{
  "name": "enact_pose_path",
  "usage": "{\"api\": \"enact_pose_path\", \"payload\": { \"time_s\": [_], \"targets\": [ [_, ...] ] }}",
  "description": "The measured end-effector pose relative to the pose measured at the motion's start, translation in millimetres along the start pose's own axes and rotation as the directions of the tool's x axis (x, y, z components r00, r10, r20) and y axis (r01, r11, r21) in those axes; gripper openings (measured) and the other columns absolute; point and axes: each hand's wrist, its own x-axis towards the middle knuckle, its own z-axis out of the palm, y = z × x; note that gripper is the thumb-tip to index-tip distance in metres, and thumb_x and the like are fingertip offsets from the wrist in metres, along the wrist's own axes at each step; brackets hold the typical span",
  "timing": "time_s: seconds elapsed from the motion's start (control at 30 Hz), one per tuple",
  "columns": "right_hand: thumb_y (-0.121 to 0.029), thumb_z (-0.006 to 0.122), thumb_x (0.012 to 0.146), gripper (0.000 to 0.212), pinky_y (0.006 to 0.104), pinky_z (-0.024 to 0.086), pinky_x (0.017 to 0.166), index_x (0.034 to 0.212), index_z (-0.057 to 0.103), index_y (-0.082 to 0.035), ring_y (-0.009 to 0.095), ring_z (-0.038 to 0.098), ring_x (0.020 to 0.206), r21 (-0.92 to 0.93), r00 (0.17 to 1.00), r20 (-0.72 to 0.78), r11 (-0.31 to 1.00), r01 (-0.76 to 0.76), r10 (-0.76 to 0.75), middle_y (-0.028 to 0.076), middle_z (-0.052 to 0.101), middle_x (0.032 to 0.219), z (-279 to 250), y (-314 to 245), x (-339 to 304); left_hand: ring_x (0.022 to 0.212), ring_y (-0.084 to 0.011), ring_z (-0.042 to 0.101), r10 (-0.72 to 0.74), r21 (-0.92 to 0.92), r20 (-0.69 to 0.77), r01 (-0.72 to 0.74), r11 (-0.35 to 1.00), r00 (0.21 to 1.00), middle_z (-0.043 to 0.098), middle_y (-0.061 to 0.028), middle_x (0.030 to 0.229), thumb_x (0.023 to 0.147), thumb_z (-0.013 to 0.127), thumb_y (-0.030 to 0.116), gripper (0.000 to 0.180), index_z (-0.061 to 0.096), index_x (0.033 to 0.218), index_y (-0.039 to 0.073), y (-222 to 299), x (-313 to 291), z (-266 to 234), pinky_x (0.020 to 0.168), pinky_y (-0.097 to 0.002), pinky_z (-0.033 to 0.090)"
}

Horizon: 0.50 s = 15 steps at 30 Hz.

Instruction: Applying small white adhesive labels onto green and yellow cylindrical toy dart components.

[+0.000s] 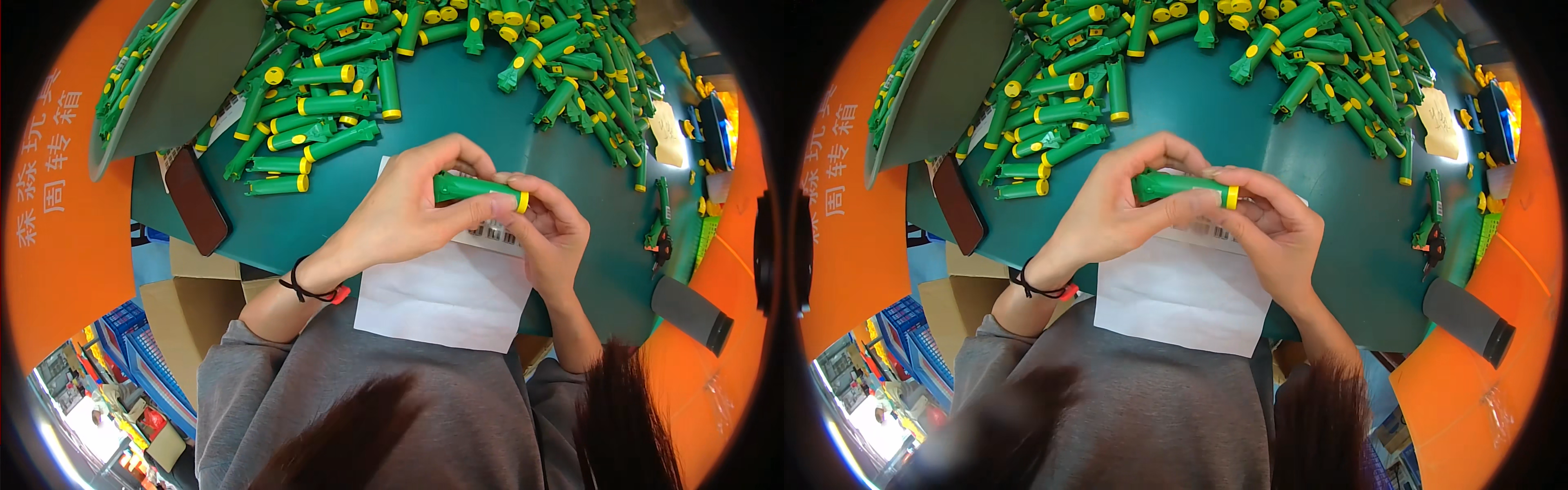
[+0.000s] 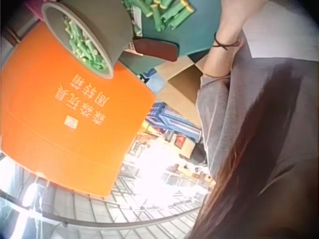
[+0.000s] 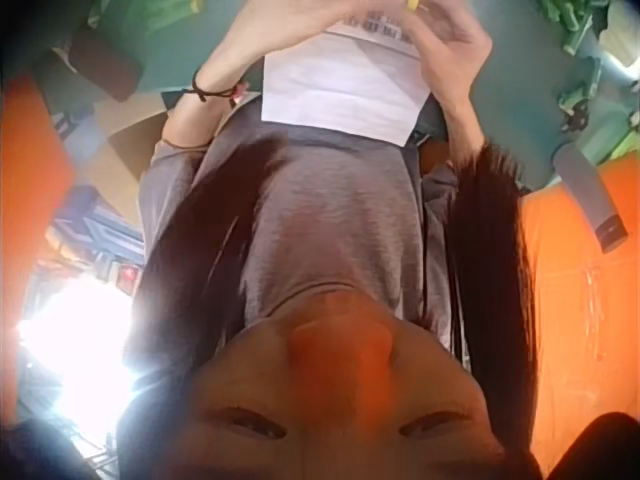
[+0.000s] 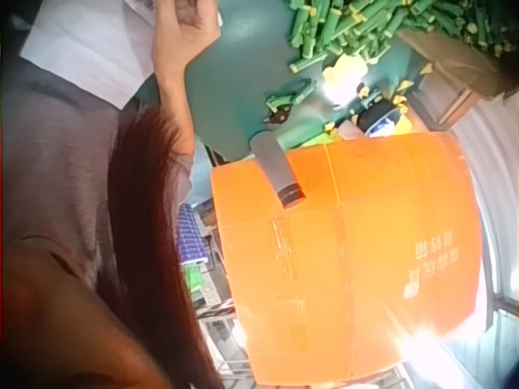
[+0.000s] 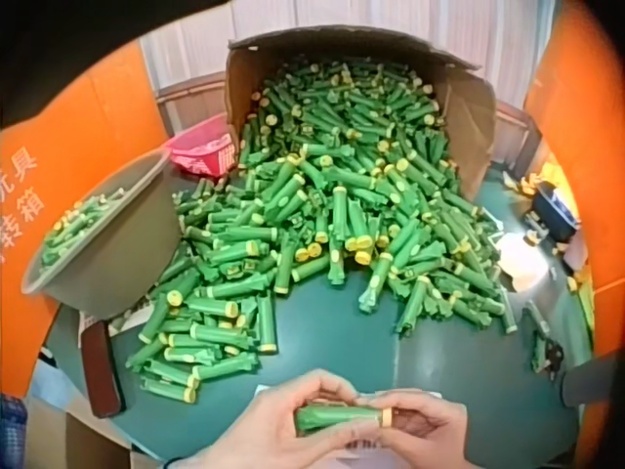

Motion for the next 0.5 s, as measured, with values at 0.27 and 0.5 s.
{"api": "enact_pose_path", "payload": {
  "time_s": [0.27,0.5],
  "targets": [
    [0.013,0.068,0.084,0.039,0.0351,0.052,0.1,0.122,0.062,0.007,0.022,0.065,0.111,0.023,0.991,0.011,0.99,-0.136,0.135,0.016,0.065,0.121,3,3,-1,0.056,-0.0092,0.056,-0.009,0.203,0.029,0.003,0.979,1.0,0.065,-0.0047,0.068,0.095,0.067,0.036,0.038,0.068,0.088,-0.001,2,-1,-4,0.051,-0.0272,0.044],
    [-0.001,0.08,0.077,0.054,0.0365,0.05,0.097,0.127,0.061,0.0,0.024,0.058,0.115,-0.477,0.998,-0.002,0.877,0.053,-0.062,0.013,0.061,0.126,-1,-18,18,0.066,-0.0097,0.062,0.533,0.634,-0.369,-0.213,0.743,0.761,0.073,-0.0044,0.082,0.096,0.064,0.023,0.021,0.077,0.101,0.007,19,-9,-65,0.059,-0.0257,0.048]
  ]
}}
